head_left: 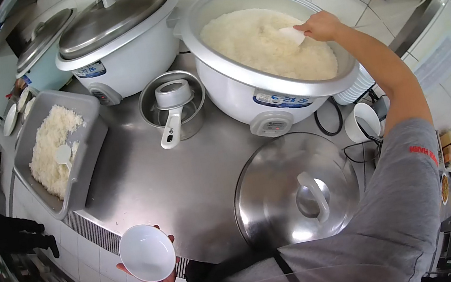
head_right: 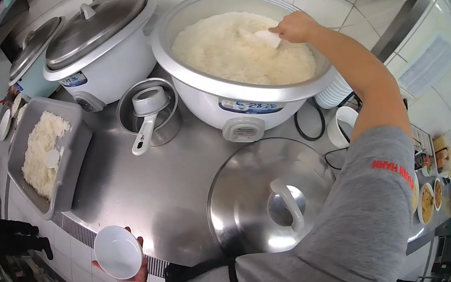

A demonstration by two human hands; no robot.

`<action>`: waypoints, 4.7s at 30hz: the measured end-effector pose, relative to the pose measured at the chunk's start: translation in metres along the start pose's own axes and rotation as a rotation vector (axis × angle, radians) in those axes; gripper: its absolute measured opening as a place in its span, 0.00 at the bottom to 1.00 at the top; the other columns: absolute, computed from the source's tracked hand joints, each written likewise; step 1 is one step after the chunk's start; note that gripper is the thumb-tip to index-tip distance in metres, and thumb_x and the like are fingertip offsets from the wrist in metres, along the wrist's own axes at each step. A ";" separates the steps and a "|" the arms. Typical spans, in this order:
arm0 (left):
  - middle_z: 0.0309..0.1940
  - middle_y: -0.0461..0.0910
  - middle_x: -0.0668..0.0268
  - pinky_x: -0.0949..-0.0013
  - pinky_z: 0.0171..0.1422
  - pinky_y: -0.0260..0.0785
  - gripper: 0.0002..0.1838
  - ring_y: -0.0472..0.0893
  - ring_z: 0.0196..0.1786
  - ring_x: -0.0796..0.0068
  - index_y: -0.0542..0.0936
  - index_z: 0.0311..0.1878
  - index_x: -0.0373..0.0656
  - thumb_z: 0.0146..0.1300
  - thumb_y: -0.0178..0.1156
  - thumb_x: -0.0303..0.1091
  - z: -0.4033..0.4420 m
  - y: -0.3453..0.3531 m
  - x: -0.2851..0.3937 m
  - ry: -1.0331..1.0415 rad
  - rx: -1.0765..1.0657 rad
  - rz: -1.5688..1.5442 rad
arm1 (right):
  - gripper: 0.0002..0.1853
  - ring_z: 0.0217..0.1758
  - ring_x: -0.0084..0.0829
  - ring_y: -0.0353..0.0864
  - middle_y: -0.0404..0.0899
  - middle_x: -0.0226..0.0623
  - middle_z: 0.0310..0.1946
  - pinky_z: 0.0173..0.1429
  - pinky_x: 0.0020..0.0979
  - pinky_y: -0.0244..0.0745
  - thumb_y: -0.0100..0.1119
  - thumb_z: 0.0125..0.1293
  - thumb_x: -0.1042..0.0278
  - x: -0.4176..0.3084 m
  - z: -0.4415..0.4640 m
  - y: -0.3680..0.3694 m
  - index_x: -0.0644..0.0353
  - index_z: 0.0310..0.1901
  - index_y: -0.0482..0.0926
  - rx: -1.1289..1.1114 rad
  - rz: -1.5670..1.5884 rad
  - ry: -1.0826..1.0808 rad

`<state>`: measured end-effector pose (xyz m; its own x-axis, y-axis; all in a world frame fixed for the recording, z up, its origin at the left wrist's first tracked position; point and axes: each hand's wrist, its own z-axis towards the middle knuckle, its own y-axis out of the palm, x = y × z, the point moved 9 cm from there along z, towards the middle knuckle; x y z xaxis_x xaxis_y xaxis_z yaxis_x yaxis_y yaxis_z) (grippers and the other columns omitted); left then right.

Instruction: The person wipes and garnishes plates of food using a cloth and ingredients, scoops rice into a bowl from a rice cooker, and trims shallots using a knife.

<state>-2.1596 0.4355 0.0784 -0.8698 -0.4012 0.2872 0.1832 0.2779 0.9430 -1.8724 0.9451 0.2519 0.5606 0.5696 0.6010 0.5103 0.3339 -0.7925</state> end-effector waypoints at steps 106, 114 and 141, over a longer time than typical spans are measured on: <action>0.61 0.54 0.51 0.38 0.60 0.53 0.35 0.57 0.62 0.44 0.53 0.63 0.44 0.62 0.27 0.61 0.251 0.282 -0.111 -0.157 -0.350 0.222 | 0.19 0.11 0.18 0.60 0.68 0.29 0.14 0.14 0.22 0.54 0.52 0.56 0.66 -0.101 -0.061 -0.042 0.59 0.50 0.73 -0.303 1.309 0.170; 0.62 0.54 0.52 0.40 0.62 0.50 0.36 0.55 0.64 0.47 0.54 0.63 0.46 0.61 0.24 0.63 0.262 0.276 -0.155 -0.335 -0.282 0.312 | 0.16 0.10 0.20 0.62 0.70 0.32 0.17 0.14 0.23 0.56 0.51 0.58 0.66 -0.022 -0.069 -0.075 0.64 0.46 0.74 0.041 1.411 0.347; 0.60 0.59 0.57 0.42 0.61 0.52 0.33 0.61 0.61 0.53 0.58 0.61 0.50 0.61 0.29 0.62 0.260 0.292 -0.229 -0.326 -0.222 0.459 | 0.20 0.37 0.44 0.73 0.72 0.45 0.37 0.41 0.36 0.70 0.47 0.50 0.82 -0.058 -0.111 -0.131 0.61 0.48 0.73 0.707 0.591 0.099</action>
<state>-2.0262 0.8356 0.2443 -0.7683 0.0144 0.6399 0.6339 0.1560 0.7575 -1.9000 0.7850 0.3323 0.6727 0.7375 0.0595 -0.3742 0.4084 -0.8326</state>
